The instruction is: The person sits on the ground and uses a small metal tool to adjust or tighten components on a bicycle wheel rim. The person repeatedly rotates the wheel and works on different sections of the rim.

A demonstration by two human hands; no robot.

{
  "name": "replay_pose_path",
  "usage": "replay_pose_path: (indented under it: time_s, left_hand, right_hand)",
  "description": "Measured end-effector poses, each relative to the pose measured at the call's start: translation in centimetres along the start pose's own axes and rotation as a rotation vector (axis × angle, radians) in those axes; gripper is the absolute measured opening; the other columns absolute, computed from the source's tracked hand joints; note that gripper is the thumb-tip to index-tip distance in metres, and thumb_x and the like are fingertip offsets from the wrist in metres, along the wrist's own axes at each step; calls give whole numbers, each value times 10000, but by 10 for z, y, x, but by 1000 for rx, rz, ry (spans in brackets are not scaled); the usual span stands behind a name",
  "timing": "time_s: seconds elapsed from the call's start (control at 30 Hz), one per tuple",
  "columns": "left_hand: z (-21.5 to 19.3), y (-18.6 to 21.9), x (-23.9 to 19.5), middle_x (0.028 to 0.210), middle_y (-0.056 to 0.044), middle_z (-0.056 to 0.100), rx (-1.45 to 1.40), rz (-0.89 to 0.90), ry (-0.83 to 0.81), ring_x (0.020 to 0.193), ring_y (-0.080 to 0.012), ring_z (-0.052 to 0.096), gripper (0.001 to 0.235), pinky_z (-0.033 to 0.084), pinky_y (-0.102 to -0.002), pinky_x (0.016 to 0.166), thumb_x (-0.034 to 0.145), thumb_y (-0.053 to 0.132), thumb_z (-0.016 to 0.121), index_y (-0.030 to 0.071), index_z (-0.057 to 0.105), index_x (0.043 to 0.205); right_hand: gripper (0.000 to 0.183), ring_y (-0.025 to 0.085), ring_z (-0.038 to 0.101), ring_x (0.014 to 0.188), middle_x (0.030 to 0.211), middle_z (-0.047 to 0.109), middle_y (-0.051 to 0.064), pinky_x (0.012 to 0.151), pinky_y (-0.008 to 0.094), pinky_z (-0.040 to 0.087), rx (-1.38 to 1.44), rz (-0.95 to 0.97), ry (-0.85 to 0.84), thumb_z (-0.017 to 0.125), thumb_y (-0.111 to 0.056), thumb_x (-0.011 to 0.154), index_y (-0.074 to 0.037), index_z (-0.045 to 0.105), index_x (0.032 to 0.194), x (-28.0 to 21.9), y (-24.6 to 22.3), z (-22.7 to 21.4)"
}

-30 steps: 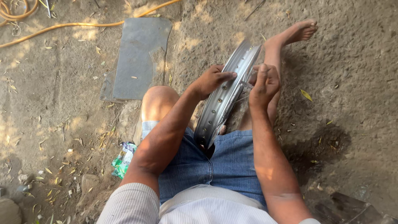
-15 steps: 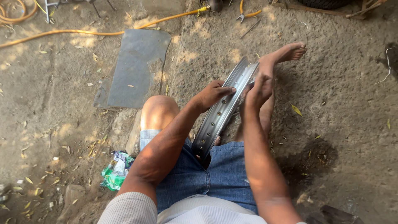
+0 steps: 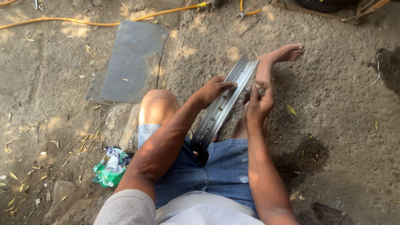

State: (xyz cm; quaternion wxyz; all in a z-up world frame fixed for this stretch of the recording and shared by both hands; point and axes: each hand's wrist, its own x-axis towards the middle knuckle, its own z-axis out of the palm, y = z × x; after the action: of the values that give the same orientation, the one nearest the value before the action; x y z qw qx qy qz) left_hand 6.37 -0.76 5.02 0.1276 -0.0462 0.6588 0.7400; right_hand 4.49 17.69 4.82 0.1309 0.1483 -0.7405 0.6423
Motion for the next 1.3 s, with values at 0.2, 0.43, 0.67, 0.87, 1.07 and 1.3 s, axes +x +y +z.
replay_pose_path:
  time_s: [0.2, 0.43, 0.67, 0.87, 1.07, 1.3]
  left_hand:
    - [0, 2, 0, 647, -87, 685, -106, -40, -34, 501, -163, 634, 349, 566, -339, 531, 932, 358, 655, 37, 709, 807]
    - [0, 0, 2, 696, -58, 675, -103, 42, -15, 553, -133, 612, 340, 535, -312, 542, 946, 338, 704, 11, 715, 855]
    - [-1, 1, 10, 689, -43, 683, -79, -12, 37, 569, -123, 640, 309, 545, -310, 549, 914, 335, 713, 32, 721, 852]
    - [-1, -1, 6, 698, -90, 708, -96, 16, -10, 573, -147, 643, 344, 547, -318, 553, 928, 321, 697, -18, 731, 882]
    - [-2, -4, 10, 702, -91, 711, -82, 23, -16, 586, -136, 657, 330, 572, -321, 599, 946, 317, 674, -4, 720, 883]
    - [-1, -12, 14, 768, -73, 692, -79, 150, 6, 664, -116, 609, 320, 501, -312, 629, 976, 281, 701, -26, 749, 900]
  right_hand:
    - [155, 96, 629, 754, 941, 679, 54, 634, 258, 533, 234, -18, 30, 581, -67, 1069, -19, 560, 1215, -57, 4, 15]
    - [114, 56, 513, 600, 795, 589, 4, 530, 205, 433, 587, 262, -214, 596, -36, 1064, -75, 546, 1158, -18, 11, -15]
    - [60, 75, 545, 652, 872, 594, 20, 550, 214, 449, 217, -51, 40, 557, -32, 1056, -60, 533, 1103, -44, 9, 18]
    - [37, 79, 556, 563, 726, 584, 29, 495, 220, 455, 484, 208, -177, 543, -27, 1036, -62, 556, 1036, -21, 9, -8]
    - [40, 78, 562, 585, 786, 610, 22, 475, 224, 489, 246, 68, 14, 552, -15, 1036, -55, 554, 1040, -42, 2, 13]
    - [74, 77, 575, 589, 737, 611, 16, 539, 222, 496, 553, 297, -136, 555, -72, 1033, -58, 551, 1106, -28, 0, -2]
